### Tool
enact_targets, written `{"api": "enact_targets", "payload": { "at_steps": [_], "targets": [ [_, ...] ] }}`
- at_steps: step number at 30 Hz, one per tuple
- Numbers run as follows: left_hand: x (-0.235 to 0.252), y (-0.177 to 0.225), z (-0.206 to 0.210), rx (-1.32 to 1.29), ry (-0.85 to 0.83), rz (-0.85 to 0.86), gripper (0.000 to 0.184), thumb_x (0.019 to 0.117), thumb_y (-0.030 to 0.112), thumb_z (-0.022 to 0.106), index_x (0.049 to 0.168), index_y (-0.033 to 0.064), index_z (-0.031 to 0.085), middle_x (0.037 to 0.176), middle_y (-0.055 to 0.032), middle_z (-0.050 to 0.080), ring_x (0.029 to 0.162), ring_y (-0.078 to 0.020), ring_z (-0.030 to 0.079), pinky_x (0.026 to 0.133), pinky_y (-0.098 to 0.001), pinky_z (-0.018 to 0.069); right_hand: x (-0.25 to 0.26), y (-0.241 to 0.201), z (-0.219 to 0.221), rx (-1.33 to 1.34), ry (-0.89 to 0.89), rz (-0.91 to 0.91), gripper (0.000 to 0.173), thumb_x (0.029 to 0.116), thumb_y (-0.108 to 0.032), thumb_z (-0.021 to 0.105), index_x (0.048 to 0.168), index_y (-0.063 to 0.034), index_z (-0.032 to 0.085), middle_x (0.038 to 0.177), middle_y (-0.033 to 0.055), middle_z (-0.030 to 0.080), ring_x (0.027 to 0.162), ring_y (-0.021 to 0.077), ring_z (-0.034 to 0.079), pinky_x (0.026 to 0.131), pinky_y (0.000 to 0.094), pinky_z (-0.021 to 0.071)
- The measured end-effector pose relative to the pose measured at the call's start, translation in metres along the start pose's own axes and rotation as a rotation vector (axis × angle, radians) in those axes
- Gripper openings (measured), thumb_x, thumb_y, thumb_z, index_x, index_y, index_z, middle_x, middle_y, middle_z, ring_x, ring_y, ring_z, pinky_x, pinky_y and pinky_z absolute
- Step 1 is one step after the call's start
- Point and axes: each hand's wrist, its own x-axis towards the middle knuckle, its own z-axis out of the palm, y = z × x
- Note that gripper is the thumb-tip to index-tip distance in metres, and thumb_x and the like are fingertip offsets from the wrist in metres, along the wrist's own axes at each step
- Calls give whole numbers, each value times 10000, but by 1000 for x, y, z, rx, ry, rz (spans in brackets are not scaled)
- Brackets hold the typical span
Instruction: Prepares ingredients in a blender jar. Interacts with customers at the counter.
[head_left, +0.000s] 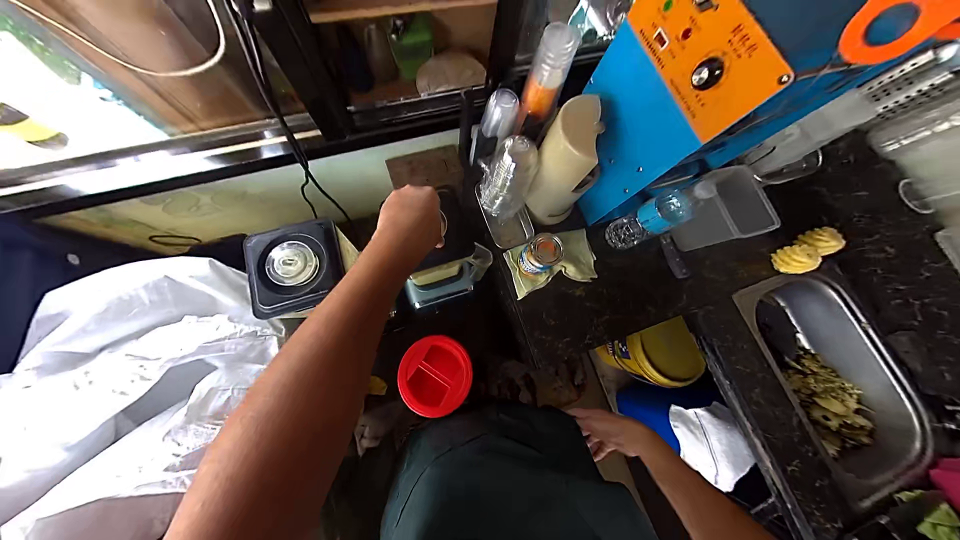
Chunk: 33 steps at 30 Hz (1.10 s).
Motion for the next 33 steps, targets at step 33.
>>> {"api": "enact_targets", "payload": {
  "at_steps": [33],
  "targets": [
    [-11,6,10,-148,37,-136,384,757,160,860,1118,100,743,1074,-143,720,1038,-356,683,838,-588,564,-117,-565,-70,-829,1177,-960,618,917,-460,708,1429,-138,583,1325,290,610,1217,516,580,938,739,461]
  ]
}}
